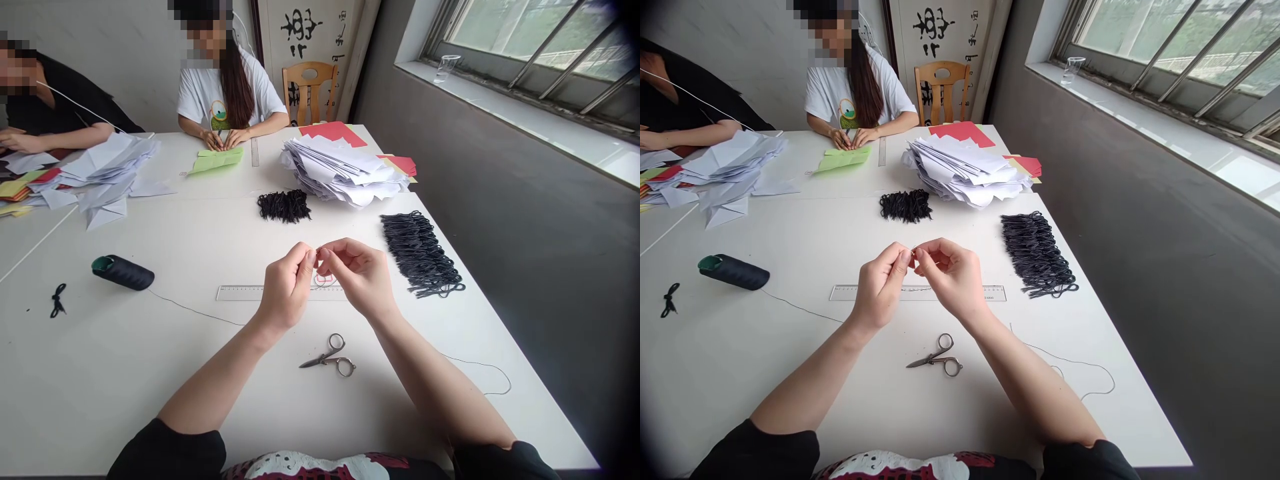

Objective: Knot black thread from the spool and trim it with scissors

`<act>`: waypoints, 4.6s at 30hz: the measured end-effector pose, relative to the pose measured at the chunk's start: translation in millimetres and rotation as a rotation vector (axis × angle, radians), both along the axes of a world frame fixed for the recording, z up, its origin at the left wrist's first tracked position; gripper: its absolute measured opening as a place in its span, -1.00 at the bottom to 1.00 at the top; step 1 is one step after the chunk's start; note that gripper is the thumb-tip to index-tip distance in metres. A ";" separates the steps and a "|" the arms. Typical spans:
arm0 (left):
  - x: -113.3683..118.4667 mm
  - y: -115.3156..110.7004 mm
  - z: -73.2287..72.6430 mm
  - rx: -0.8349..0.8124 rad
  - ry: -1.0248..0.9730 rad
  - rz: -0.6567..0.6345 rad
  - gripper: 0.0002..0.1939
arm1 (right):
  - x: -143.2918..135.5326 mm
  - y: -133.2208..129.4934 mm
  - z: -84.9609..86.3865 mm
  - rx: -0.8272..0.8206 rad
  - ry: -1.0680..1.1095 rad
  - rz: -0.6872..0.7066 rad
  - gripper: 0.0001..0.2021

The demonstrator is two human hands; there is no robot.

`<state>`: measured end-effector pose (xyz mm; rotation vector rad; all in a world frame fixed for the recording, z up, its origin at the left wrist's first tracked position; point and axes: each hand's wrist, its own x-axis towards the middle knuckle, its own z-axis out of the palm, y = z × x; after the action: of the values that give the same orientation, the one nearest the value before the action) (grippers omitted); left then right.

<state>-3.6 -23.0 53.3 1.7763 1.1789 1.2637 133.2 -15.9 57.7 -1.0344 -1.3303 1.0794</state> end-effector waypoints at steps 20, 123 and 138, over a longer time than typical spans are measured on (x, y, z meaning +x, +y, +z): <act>-2.2 -1.6 5.6 -0.040 -0.002 -0.002 -0.63 | 8.0 -1.3 7.2 -0.046 0.005 0.129 -0.74; -12.9 11.9 13.6 -0.684 -0.430 -0.238 -0.72 | 68.0 41.3 7.1 -0.004 0.613 -0.336 -0.87; -64.1 38.7 13.7 -0.605 -0.106 -0.111 -0.71 | 74.0 48.2 -5.4 0.183 -0.083 -0.480 -0.88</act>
<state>-67.7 15.8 67.0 1.2896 1.2188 0.8069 207.2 32.3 52.2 -1.1907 -1.1389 0.5511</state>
